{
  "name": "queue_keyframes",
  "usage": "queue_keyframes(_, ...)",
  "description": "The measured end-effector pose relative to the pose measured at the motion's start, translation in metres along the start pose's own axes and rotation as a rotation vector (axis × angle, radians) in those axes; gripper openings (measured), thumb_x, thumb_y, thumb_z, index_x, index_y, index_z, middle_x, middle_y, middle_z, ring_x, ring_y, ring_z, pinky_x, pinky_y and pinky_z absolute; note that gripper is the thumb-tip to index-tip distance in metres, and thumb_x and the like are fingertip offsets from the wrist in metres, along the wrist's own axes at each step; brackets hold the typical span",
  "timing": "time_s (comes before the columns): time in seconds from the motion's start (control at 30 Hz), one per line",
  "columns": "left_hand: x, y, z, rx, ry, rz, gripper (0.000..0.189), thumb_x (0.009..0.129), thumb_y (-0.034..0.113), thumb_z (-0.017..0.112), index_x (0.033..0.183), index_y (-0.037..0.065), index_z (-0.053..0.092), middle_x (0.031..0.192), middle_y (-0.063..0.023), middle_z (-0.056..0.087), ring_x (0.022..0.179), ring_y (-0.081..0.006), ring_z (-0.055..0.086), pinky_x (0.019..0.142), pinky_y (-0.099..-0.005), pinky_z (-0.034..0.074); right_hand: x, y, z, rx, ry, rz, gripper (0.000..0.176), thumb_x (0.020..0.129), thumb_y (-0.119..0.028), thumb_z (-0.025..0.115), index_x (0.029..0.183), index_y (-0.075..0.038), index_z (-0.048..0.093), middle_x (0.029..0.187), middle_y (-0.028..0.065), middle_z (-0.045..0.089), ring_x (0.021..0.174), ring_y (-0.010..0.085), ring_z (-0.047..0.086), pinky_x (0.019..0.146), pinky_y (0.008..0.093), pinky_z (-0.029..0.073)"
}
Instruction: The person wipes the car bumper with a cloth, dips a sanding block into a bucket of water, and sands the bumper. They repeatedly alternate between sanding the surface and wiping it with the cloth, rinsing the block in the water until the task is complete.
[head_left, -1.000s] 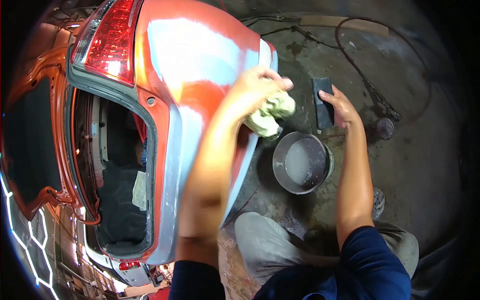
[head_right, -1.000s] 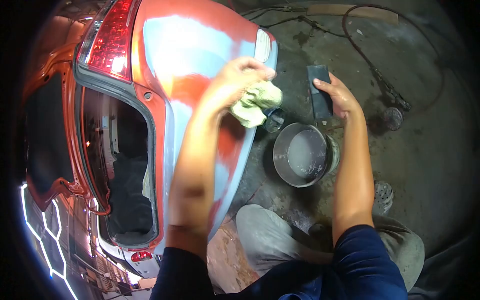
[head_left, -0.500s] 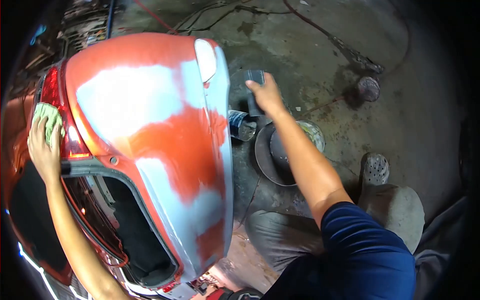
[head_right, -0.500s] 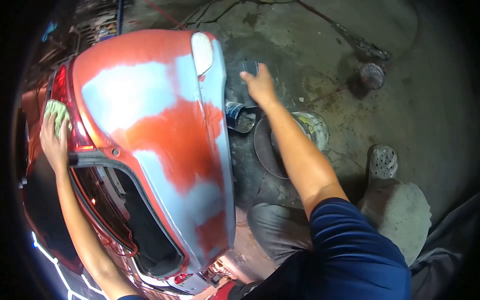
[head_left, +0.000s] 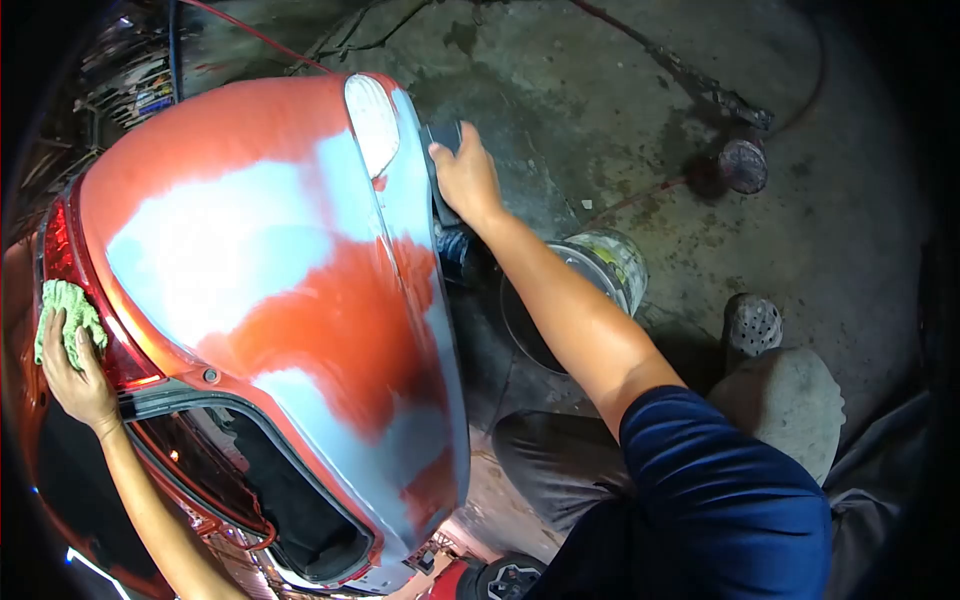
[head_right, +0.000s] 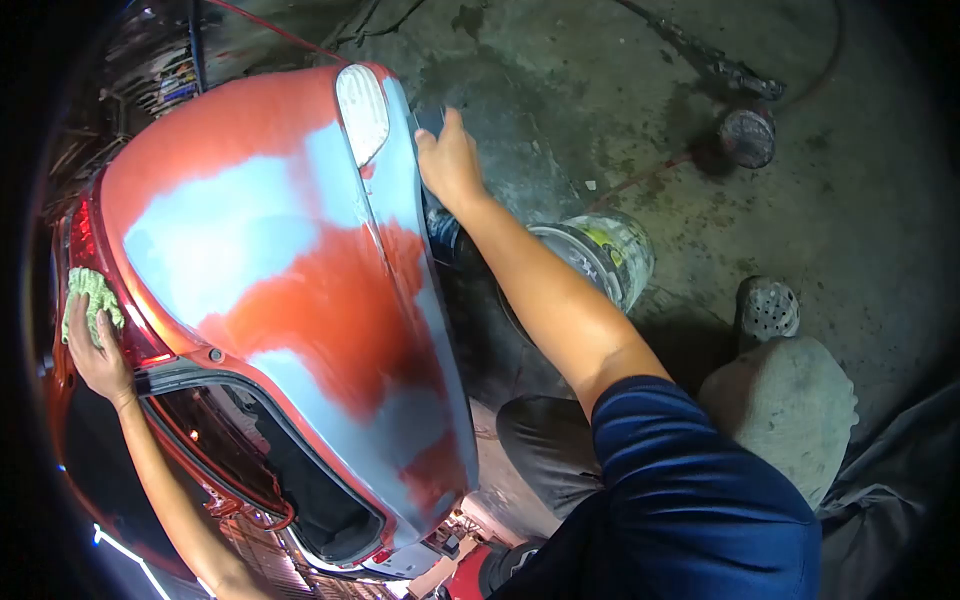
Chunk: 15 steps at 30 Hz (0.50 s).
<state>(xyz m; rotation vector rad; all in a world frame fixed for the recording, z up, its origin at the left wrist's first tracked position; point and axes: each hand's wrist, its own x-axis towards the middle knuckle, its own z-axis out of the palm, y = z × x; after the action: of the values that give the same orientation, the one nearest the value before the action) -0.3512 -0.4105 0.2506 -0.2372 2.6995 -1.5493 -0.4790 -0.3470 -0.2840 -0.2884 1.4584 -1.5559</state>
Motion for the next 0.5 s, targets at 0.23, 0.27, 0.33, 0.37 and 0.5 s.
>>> queue_keyframes(0.23,0.005,0.021,-0.001,-0.199,0.026,-0.098,0.044,0.103,0.039,0.062,0.114,-0.004,0.067,0.104,-0.0183,0.071,0.094,-0.0378,0.069,0.093,-0.0477,0.055,-0.016,0.023,0.003,0.077,0.002,-0.052,0.057,0.096,-0.024,0.063,0.141,0.006,0.047,0.119,0.0364,0.065,0.114,0.0529,0.062,0.099,0.0518,0.049)
queue_keyframes(0.27,0.006,0.025,-0.003,-0.291,-0.010,-0.162,0.044,0.103,0.038,0.062,0.114,-0.004,0.067,0.104,-0.0182,0.071,0.094,-0.0378,0.068,0.093,-0.0480,0.055,-0.009,0.019,0.003,0.041,0.001,-0.063,0.057,0.096,-0.024,0.063,0.141,0.006,0.046,0.118,0.0361,0.066,0.113,0.0529,0.062,0.098,0.0519,0.050)
queue_keyframes(0.33,0.013,0.039,-0.006,-0.164,-0.102,-0.266,0.042,0.103,0.037,0.061,0.114,-0.004,0.067,0.103,-0.0181,0.071,0.092,-0.0373,0.068,0.090,-0.0476,0.055,0.010,0.013,0.003,-0.030,0.000,-0.072,0.057,0.095,-0.024,0.064,0.141,0.006,0.047,0.116,0.0362,0.066,0.112,0.0532,0.062,0.097,0.0519,0.050)
queue_keyframes(0.37,0.011,0.035,-0.005,-0.177,-0.077,-0.192,0.041,0.103,0.036,0.062,0.113,-0.004,0.067,0.103,-0.0181,0.071,0.092,-0.0371,0.069,0.089,-0.0474,0.056,0.018,0.008,0.002,-0.034,-0.038,-0.026,0.057,0.095,-0.024,0.064,0.141,0.006,0.047,0.116,0.0366,0.066,0.113,0.0525,0.063,0.098,0.0519,0.050)
queue_keyframes(0.5,0.007,0.022,-0.005,-0.156,-0.008,-0.061,0.038,0.103,0.033,0.063,0.112,-0.003,0.067,0.103,-0.0181,0.071,0.090,-0.0363,0.069,0.085,-0.0466,0.056,-0.028,0.026,0.003,0.012,0.006,-0.051,0.060,0.096,-0.024,0.063,0.142,0.009,0.043,0.122,0.0367,0.064,0.117,0.0526,0.061,0.103,0.0505,0.048)
